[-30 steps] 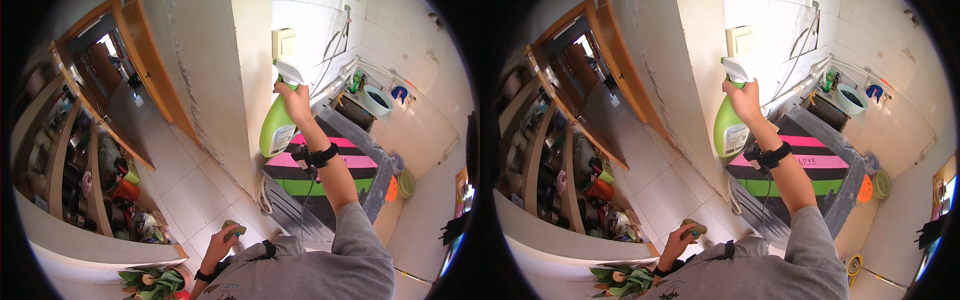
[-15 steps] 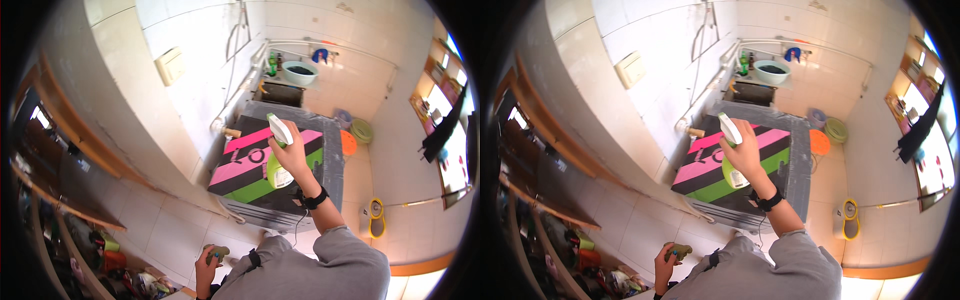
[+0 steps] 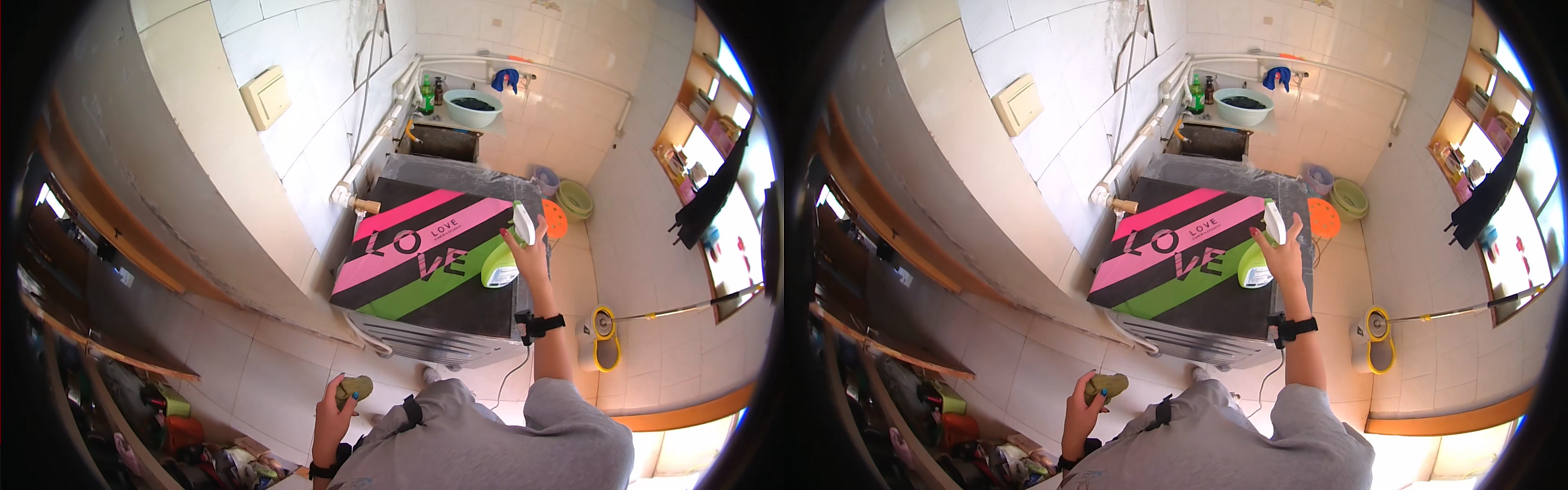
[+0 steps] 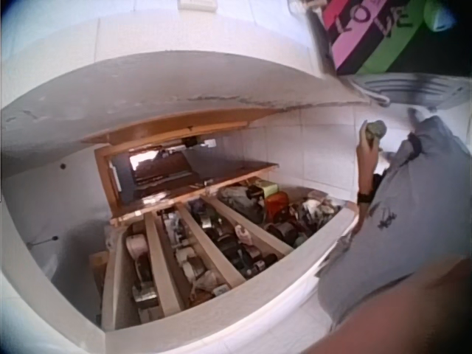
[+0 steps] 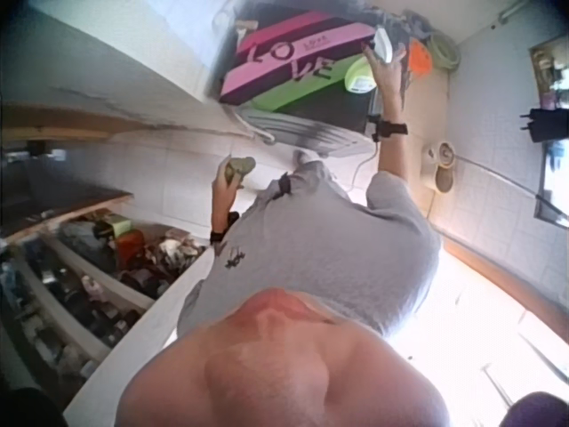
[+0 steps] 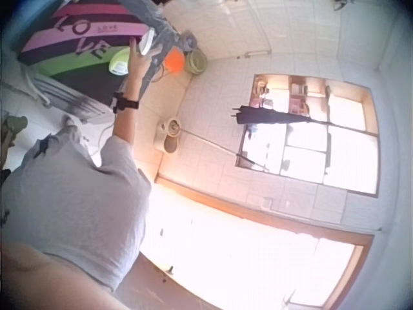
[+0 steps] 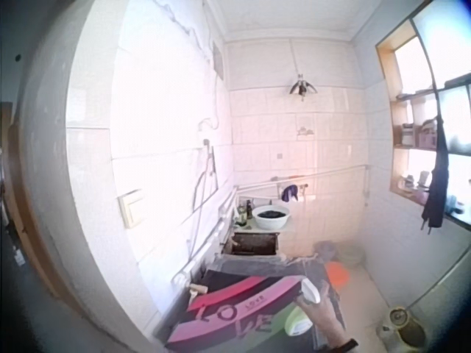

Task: Clean the surfaces of the washing machine and nearby wall using a cloth and spray.

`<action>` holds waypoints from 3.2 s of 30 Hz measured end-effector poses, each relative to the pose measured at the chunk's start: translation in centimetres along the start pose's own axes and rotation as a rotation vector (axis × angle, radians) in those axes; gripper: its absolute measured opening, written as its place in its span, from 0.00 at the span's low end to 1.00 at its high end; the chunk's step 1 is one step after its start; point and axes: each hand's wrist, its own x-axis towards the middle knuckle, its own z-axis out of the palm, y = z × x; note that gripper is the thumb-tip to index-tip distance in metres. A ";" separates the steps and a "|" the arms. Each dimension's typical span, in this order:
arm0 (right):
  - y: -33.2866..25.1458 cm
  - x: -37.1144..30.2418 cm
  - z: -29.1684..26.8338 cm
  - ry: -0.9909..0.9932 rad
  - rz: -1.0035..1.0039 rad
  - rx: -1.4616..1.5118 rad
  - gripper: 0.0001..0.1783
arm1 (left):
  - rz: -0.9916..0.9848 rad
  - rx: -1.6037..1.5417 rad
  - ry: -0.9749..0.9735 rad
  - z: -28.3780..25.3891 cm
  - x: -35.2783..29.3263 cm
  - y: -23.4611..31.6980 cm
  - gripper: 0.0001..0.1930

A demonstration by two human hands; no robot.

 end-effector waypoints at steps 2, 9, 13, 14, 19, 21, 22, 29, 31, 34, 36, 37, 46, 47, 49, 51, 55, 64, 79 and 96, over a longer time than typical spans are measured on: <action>-0.8 -0.8 -0.3 0.017 -0.048 0.057 0.51 | 0.004 0.027 -0.037 -0.9 0.2 -0.7 0.16; -0.6 -6.3 -1.1 0.523 -0.171 0.132 0.24 | -0.047 0.033 -0.011 -4.9 -1.4 -1.1 0.08; -5.1 -11.8 -1.8 0.558 -0.034 0.501 0.09 | 0.028 0.046 -0.075 -7.5 -1.7 0.1 0.07; -6.7 -12.8 -1.3 0.407 -0.076 0.610 0.08 | 0.066 0.020 -0.100 -8.2 -1.5 0.2 0.07; -16.4 -19.7 4.3 -0.870 -0.212 0.898 0.22 | 0.250 -0.006 -0.286 -10.6 1.0 5.0 0.14; -20.2 -22.0 6.2 -1.156 -0.159 1.107 0.29 | 0.395 0.035 -0.291 -11.2 2.3 6.9 0.19; -21.7 -22.5 6.8 -1.293 -0.086 1.207 0.31 | 0.471 0.049 -0.285 -11.5 2.9 7.5 0.21; -23.9 -17.1 13.1 -1.076 -0.054 1.077 0.19 | 0.579 0.234 -0.267 -16.8 9.7 9.9 0.24; -24.3 -14.9 14.2 -0.836 0.106 1.157 0.16 | 0.612 0.142 -0.143 -19.1 11.9 9.1 0.23; -23.7 -13.2 17.3 -0.491 0.178 1.175 0.15 | 0.505 0.093 -0.059 -22.0 15.0 8.8 0.10; -23.4 -12.5 18.6 -0.459 0.212 1.168 0.16 | 0.450 0.002 -0.010 -22.4 17.1 9.3 0.09; -23.4 -12.1 19.1 -0.422 0.235 1.165 0.17 | 0.461 -0.004 -0.021 -22.7 18.1 9.6 0.09; -27.2 -13.2 23.4 -0.111 0.246 1.097 0.15 | 0.647 -0.084 -0.156 -25.1 24.6 11.0 0.07; -28.2 -13.5 23.2 -0.101 0.278 1.121 0.14 | 0.655 -0.113 -0.187 -25.4 25.0 11.2 0.06; -29.8 -14.0 23.1 -0.090 0.316 1.120 0.12 | 0.668 -0.178 -0.235 -26.0 25.7 11.3 0.06; -29.9 -14.7 23.3 -0.062 0.344 1.091 0.08 | 0.700 -0.165 -0.285 -26.8 26.0 11.1 0.06; -29.3 -15.6 22.6 -0.045 0.367 1.092 0.07 | 0.833 -0.170 -0.411 -27.0 26.1 10.8 0.06; -28.5 -15.2 21.4 0.141 0.432 1.020 0.10 | 0.860 -0.192 -0.523 -30.1 26.4 9.9 0.06; -29.6 -15.4 23.1 0.148 0.565 1.108 0.16 | 0.801 -0.210 -0.506 -32.3 27.9 9.3 0.09; -27.1 -13.4 23.9 -0.068 0.392 1.424 0.20 | 1.002 -0.070 -0.306 -30.4 27.7 11.1 0.05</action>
